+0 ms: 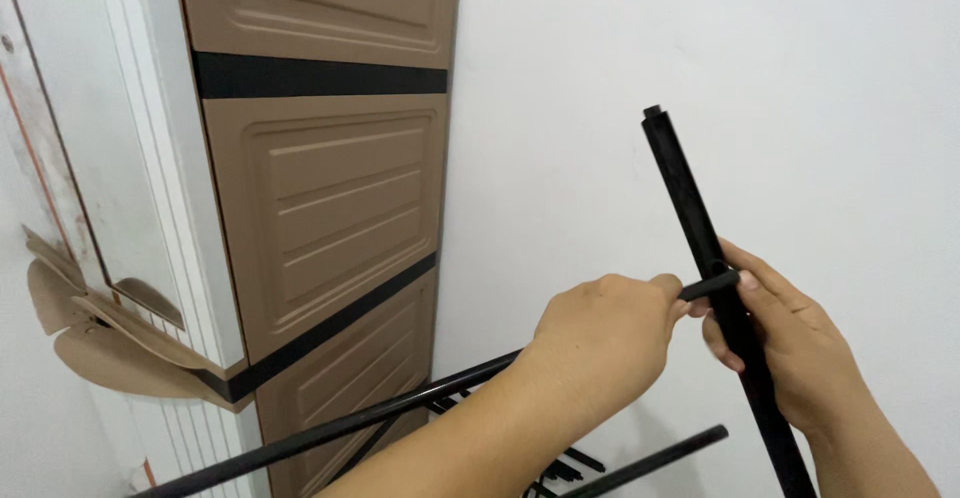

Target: The person assembles a black metal rack by inserting horizontal bars into vertical supports to form ladder-like frames. They repeat this process to create multiple identical frames and then stack them together against a wall.

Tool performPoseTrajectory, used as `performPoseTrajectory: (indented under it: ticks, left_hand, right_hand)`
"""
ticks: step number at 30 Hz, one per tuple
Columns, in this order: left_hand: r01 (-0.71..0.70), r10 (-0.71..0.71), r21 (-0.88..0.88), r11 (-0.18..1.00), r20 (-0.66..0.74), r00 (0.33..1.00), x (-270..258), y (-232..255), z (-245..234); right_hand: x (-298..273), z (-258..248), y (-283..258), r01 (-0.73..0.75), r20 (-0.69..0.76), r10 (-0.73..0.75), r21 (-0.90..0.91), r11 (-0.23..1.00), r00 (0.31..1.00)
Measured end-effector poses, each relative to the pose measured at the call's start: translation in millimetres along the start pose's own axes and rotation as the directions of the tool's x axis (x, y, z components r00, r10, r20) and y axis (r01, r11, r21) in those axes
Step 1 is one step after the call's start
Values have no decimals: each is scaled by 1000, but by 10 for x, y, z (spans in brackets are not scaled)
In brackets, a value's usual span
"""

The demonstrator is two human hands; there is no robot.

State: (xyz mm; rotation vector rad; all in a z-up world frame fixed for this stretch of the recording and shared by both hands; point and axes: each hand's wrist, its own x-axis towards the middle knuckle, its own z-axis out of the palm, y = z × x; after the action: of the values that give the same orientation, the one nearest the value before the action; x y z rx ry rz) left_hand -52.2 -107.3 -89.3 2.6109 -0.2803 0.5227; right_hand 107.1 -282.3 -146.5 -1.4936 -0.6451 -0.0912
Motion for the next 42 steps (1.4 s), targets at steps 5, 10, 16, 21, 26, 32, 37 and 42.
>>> performPoseTrajectory:
  ticks: [5, 10, 16, 21, 26, 32, 37, 42]
  left_hand:
    - [12, -13, 33, 999, 32, 999, -2, 16, 4]
    - [-48, 56, 77, 996, -105, 993, 19, -14, 46]
    - [-20, 26, 67, 998, -87, 996, 56, -13, 58]
    - [-51, 63, 92, 994, -134, 989, 70, -9, 105]
    - [-5, 15, 122, 992, -78, 997, 110, 45, 130]
    - [26, -24, 29, 999, -55, 998, 58, 81, 36]
    - [22, -22, 8, 1000, -23, 999, 65, 104, -35]
    - [-86, 95, 119, 989, -72, 993, 61, 62, 13]
  right_hand:
    - [-53, 92, -74, -83, -134, 90, 52, 995, 987]
    - [-115, 161, -247, -50, -166, 65, 97, 994, 984]
    - [-104, 127, -169, -63, -190, 82, 101, 993, 978]
    - [-58, 64, -58, 40, -102, -21, 189, 981, 995]
    - [-76, 106, -37, -5, -177, 42, 204, 979, 983]
    - [-208, 195, -43, 152, -225, -133, 68, 986, 965]
    - [-284, 315, -93, 291, -238, -338, -212, 933, 911]
    - [-300, 326, -41, 346, -211, -417, -305, 887, 884]
